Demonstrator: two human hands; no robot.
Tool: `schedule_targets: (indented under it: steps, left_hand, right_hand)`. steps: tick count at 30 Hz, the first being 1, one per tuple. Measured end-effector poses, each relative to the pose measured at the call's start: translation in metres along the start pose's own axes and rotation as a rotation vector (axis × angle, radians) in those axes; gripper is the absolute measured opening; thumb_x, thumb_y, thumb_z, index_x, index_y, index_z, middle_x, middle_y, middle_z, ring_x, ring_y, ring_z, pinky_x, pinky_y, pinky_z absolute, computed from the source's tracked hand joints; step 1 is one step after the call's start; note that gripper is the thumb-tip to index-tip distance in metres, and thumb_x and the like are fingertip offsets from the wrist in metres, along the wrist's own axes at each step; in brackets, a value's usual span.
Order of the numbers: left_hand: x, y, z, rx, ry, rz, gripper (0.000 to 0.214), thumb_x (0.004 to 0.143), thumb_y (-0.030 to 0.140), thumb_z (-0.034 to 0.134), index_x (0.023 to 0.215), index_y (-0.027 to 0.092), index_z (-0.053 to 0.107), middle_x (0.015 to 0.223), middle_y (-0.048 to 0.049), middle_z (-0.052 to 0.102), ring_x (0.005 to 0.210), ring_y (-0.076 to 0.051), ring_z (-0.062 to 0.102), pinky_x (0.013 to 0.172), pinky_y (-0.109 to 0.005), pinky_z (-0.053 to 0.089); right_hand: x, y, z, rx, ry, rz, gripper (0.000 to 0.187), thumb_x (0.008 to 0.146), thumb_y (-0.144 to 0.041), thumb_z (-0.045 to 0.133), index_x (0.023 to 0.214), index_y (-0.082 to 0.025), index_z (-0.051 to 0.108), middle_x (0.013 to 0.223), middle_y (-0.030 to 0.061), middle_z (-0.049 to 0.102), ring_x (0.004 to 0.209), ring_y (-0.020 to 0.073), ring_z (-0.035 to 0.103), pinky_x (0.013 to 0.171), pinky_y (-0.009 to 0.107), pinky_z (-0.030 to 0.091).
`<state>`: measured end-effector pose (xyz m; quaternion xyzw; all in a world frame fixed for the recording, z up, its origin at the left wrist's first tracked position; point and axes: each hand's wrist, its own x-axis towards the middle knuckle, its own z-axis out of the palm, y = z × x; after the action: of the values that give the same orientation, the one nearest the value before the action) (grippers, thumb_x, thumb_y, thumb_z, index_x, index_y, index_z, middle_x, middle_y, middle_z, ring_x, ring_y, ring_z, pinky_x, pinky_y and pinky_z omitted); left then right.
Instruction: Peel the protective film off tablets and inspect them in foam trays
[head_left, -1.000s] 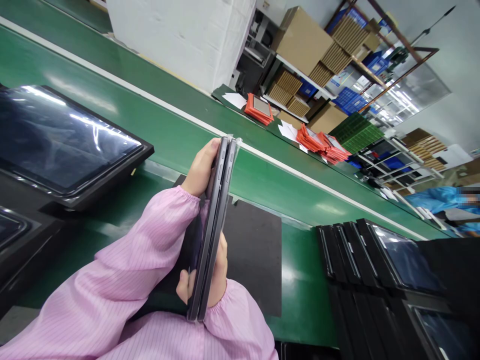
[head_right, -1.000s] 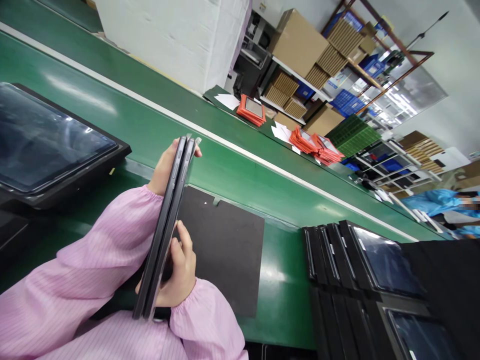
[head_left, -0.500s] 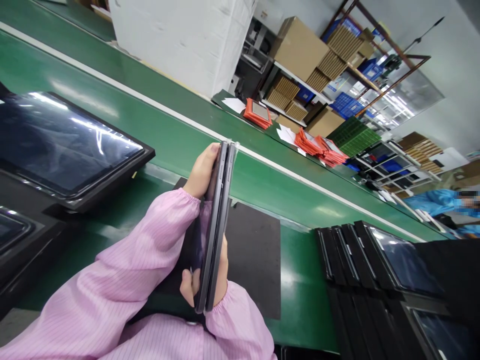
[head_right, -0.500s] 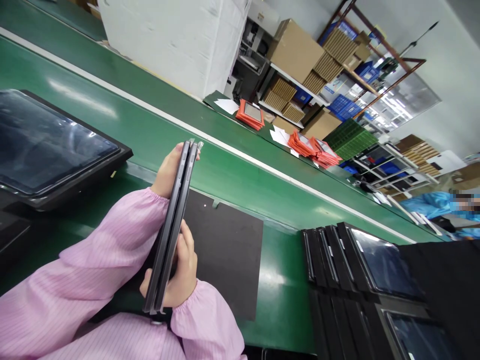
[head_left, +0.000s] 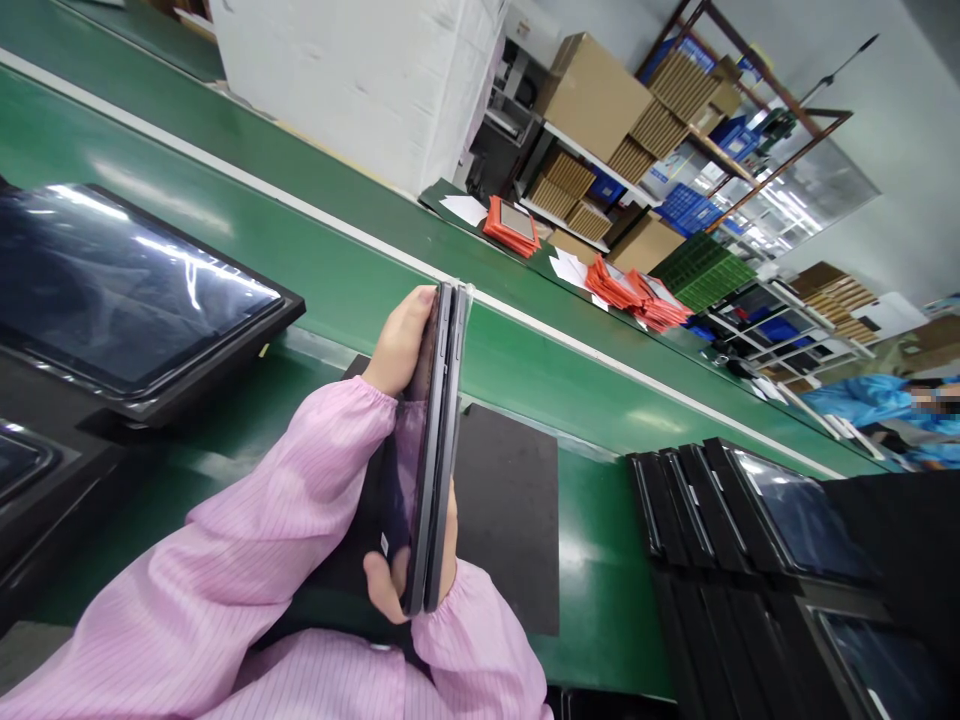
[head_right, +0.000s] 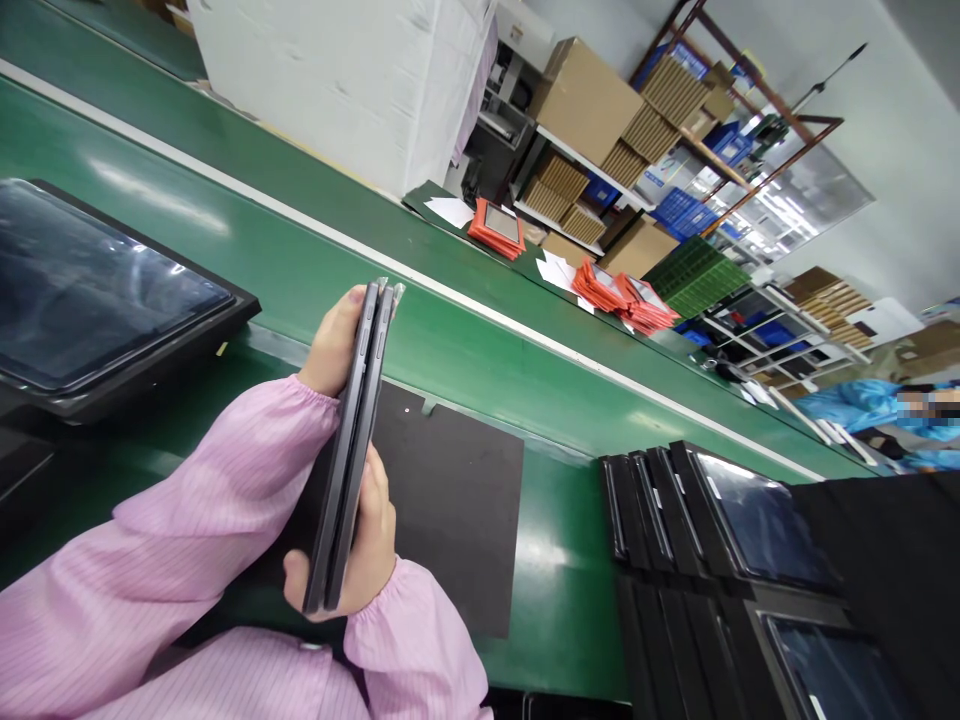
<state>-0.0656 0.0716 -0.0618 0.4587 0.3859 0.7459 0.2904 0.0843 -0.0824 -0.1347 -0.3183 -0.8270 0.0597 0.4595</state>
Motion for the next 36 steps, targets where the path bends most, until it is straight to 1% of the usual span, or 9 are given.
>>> schedule_targets:
  steps: [5,7,10,13,17,23,29,31,36]
  left_hand:
    - [0.0,0.002,0.001,-0.041,0.009,-0.027,0.059,0.089,0.078,0.047,0.081,0.023,0.065,0.077,-0.0043,0.062,0.081,-0.022,0.061,0.08,-0.033,0.052]
    - [-0.001,0.004,0.002,-0.057,0.005,-0.038,0.06,0.087,0.08,0.049,0.08,0.023,0.065,0.074,-0.0038,0.059,0.077,-0.021,0.059,0.077,-0.033,0.05]
    - [-0.003,0.008,0.005,-0.096,-0.004,-0.06,0.06,0.084,0.08,0.054,0.08,0.021,0.065,0.073,-0.0031,0.057,0.074,-0.02,0.054,0.075,-0.032,0.048]
    - [-0.007,0.013,0.007,-0.126,-0.019,-0.069,0.059,0.084,0.079,0.056,0.081,0.02,0.065,0.074,-0.0023,0.055,0.069,-0.017,0.05,0.072,-0.031,0.046]
    - [-0.01,0.017,0.007,-0.121,-0.025,-0.051,0.061,0.084,0.079,0.055,0.083,0.02,0.066,0.076,-0.0027,0.058,0.067,-0.016,0.048,0.068,-0.03,0.045]
    - [-0.012,0.018,0.01,-0.145,-0.024,-0.057,0.059,0.084,0.078,0.057,0.083,0.02,0.066,0.074,-0.0023,0.056,0.066,-0.016,0.048,0.062,-0.029,0.044]
    - [-0.004,0.019,0.01,-0.193,-0.072,0.049,0.053,0.091,0.072,0.054,0.086,0.021,0.067,0.081,-0.0028,0.06,0.079,-0.018,0.054,0.074,-0.03,0.045]
    - [-0.003,0.02,0.009,-0.203,-0.079,0.086,0.05,0.092,0.069,0.053,0.091,0.022,0.068,0.086,-0.0027,0.063,0.082,-0.017,0.056,0.078,-0.03,0.046]
    - [-0.012,0.025,0.01,-0.129,-0.15,0.141,0.038,0.098,0.059,0.052,0.108,0.025,0.067,0.105,-0.004,0.069,0.09,-0.018,0.062,0.083,-0.032,0.05]
  right_hand:
    - [0.011,-0.001,-0.025,0.33,-0.041,0.068,0.09,0.094,-0.079,0.022,0.157,-0.016,0.031,0.157,0.0191,0.042,0.143,0.0394,0.048,0.111,0.053,0.05]
    - [0.018,0.001,-0.038,0.389,-0.071,0.129,0.085,0.094,-0.078,0.025,0.153,-0.019,0.042,0.148,0.0176,0.05,0.135,0.0371,0.055,0.103,0.05,0.055]
    - [0.044,0.005,-0.055,0.5,-0.122,0.2,0.072,0.094,-0.071,0.044,0.148,-0.022,0.049,0.125,0.0135,0.061,0.105,0.027,0.065,0.088,0.043,0.058]
    - [0.079,0.006,-0.066,0.598,-0.206,0.317,0.059,0.091,-0.046,0.065,0.144,-0.024,0.052,0.107,0.0068,0.062,0.083,0.0173,0.062,0.082,0.037,0.056]
    - [0.114,0.008,-0.072,0.723,-0.258,0.42,0.054,0.083,-0.016,0.063,0.136,-0.025,0.054,0.093,0.0003,0.06,0.079,0.013,0.061,0.08,0.031,0.055]
    - [0.125,0.013,-0.076,0.786,-0.331,0.47,0.061,0.076,-0.01,0.058,0.134,-0.025,0.048,0.089,-0.0024,0.058,0.078,0.0121,0.06,0.078,0.03,0.053]
    - [0.143,0.019,-0.078,0.901,-0.473,0.461,0.079,0.067,-0.005,0.058,0.14,-0.028,0.039,0.083,-0.007,0.056,0.072,0.0118,0.061,0.075,0.031,0.052]
    - [0.148,0.019,-0.075,0.923,-0.442,0.454,0.077,0.07,-0.009,0.062,0.141,-0.027,0.039,0.086,-0.0054,0.057,0.073,0.0122,0.06,0.075,0.031,0.052]
    - [0.149,0.017,-0.064,0.903,-0.172,0.482,0.073,0.084,-0.027,0.07,0.149,-0.03,0.036,0.081,-0.0044,0.05,0.07,0.0136,0.05,0.07,0.031,0.047]
